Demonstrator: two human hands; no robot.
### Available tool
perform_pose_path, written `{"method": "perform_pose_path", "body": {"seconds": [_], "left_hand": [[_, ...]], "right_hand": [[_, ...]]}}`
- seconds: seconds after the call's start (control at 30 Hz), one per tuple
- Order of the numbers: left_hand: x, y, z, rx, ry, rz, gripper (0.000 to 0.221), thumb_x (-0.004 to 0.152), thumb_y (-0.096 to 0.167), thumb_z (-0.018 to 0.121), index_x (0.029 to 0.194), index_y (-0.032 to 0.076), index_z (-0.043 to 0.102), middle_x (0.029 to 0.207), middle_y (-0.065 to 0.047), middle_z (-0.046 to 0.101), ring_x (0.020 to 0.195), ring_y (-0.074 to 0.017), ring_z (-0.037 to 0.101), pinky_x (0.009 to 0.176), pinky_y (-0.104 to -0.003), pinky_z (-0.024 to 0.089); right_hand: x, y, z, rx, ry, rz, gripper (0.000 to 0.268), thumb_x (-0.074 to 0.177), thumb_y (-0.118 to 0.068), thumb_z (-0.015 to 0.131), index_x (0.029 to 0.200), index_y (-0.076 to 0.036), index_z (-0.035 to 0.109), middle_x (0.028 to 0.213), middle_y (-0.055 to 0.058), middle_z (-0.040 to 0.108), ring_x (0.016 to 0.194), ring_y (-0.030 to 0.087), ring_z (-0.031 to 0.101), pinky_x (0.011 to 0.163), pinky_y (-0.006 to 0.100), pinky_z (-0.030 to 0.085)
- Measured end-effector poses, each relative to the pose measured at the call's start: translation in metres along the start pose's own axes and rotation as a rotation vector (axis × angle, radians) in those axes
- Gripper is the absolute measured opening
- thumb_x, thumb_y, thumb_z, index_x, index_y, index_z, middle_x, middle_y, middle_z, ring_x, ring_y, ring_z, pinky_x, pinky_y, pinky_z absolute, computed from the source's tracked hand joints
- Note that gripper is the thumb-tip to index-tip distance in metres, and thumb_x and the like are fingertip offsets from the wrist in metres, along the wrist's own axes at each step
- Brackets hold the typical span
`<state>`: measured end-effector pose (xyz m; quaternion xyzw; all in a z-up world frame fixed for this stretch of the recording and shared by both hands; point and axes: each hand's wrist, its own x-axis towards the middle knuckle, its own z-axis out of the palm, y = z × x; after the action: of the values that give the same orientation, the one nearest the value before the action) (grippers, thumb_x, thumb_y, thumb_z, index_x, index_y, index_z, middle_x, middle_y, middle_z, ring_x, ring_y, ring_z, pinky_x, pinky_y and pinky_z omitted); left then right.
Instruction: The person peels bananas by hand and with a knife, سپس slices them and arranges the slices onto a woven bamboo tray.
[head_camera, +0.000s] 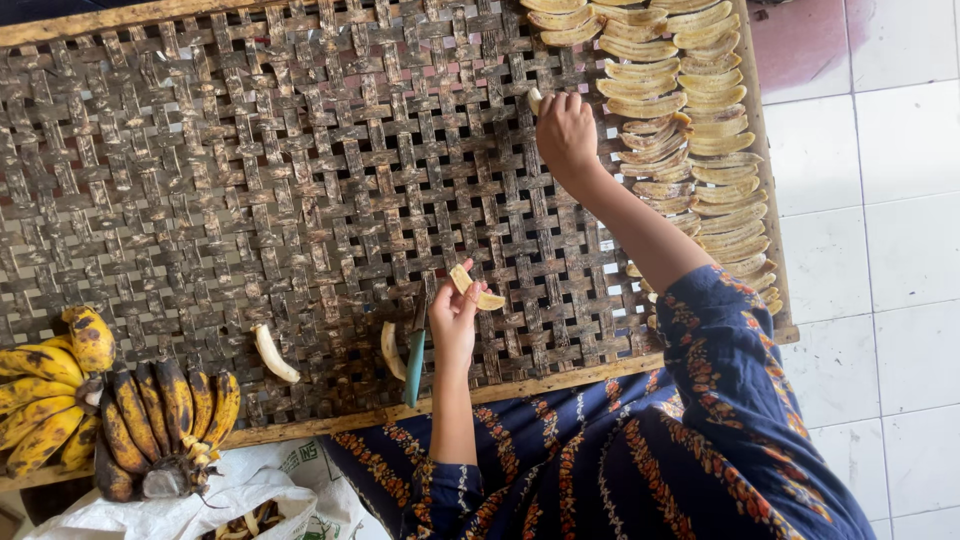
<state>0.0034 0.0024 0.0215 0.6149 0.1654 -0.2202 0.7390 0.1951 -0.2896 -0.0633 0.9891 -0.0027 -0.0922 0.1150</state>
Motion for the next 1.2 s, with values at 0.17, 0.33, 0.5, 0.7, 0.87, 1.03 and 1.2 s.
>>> {"method": "perform_pose_path", "body": {"seconds": [0.17, 0.33, 0.5, 0.7, 0.87, 1.03, 1.2], "left_hand": [[0.002, -0.004, 0.002, 0.262, -0.018, 0.078, 0.041, 0.098, 0.015, 0.066, 0.137, 0.003, 0.061, 0.133, -0.009, 0.069, 0.111, -0.0172, 0.072, 0.098, -0.031, 0.060], [-0.007, 0.011, 0.005, 0.485, -0.057, -0.023, 0.040, 0.098, 0.017, 0.065, 0.137, 0.008, 0.065, 0.109, -0.009, 0.079, 0.092, -0.0196, 0.076, 0.080, -0.030, 0.062], [-0.007, 0.015, 0.008, 0.407, -0.072, 0.069, 0.036, 0.102, 0.019, 0.060, 0.135, 0.004, 0.064, 0.110, -0.009, 0.079, 0.100, -0.0161, 0.076, 0.085, -0.030, 0.060], [-0.008, 0.012, 0.007, 0.373, -0.074, 0.031, 0.036, 0.103, 0.018, 0.059, 0.135, 0.003, 0.063, 0.114, -0.009, 0.079, 0.103, -0.0162, 0.075, 0.087, -0.031, 0.059], [-0.005, 0.009, 0.005, 0.361, -0.068, 0.071, 0.036, 0.103, 0.019, 0.057, 0.134, 0.002, 0.062, 0.116, -0.009, 0.077, 0.106, -0.0159, 0.074, 0.091, -0.030, 0.060], [-0.002, 0.002, -0.005, 0.210, 0.001, 0.091, 0.035, 0.103, 0.020, 0.059, 0.132, 0.000, 0.063, 0.109, -0.013, 0.076, 0.097, -0.0218, 0.072, 0.088, -0.035, 0.061], [0.005, -0.003, -0.013, -0.104, 0.066, 0.189, 0.030, 0.103, 0.017, 0.064, 0.122, -0.006, 0.060, 0.115, -0.016, 0.069, 0.107, -0.0248, 0.074, 0.096, -0.038, 0.065]], "right_hand": [[0.018, 0.018, -0.002, 0.356, 0.084, 0.074, 0.037, 0.110, -0.034, 0.053, 0.108, 0.000, 0.069, 0.115, 0.027, 0.062, 0.091, 0.032, 0.062, 0.064, 0.039, 0.058], [0.045, 0.056, 0.028, 0.814, -0.019, 0.285, 0.043, 0.108, -0.036, 0.048, 0.100, -0.002, 0.073, 0.091, 0.012, 0.070, 0.077, 0.024, 0.067, 0.064, 0.035, 0.057], [0.064, 0.061, 0.045, 1.845, -0.090, 0.745, 0.038, 0.110, -0.024, 0.051, 0.106, 0.010, 0.066, 0.076, 0.011, 0.069, 0.054, 0.017, 0.066, 0.051, 0.031, 0.062], [0.090, 0.045, 0.030, 2.109, -0.019, 1.059, 0.036, 0.108, -0.023, 0.046, 0.104, 0.011, 0.059, 0.076, 0.017, 0.073, 0.057, 0.024, 0.075, 0.047, 0.034, 0.061], [0.096, 0.041, 0.034, 1.977, 0.029, 1.091, 0.034, 0.106, -0.024, 0.051, 0.095, 0.007, 0.060, 0.072, 0.014, 0.074, 0.051, 0.021, 0.073, 0.037, 0.032, 0.053], [0.039, 0.010, -0.034, 1.602, -0.046, 0.652, 0.025, 0.104, -0.014, 0.049, 0.096, -0.001, 0.069, 0.074, 0.011, 0.072, 0.044, 0.011, 0.058, 0.034, 0.025, 0.043], [-0.110, -0.048, -0.118, 1.238, -0.332, -0.708, 0.042, 0.096, -0.010, 0.064, 0.137, 0.001, 0.058, 0.105, 0.016, 0.077, 0.085, 0.018, 0.073, 0.075, 0.031, 0.059]]}}
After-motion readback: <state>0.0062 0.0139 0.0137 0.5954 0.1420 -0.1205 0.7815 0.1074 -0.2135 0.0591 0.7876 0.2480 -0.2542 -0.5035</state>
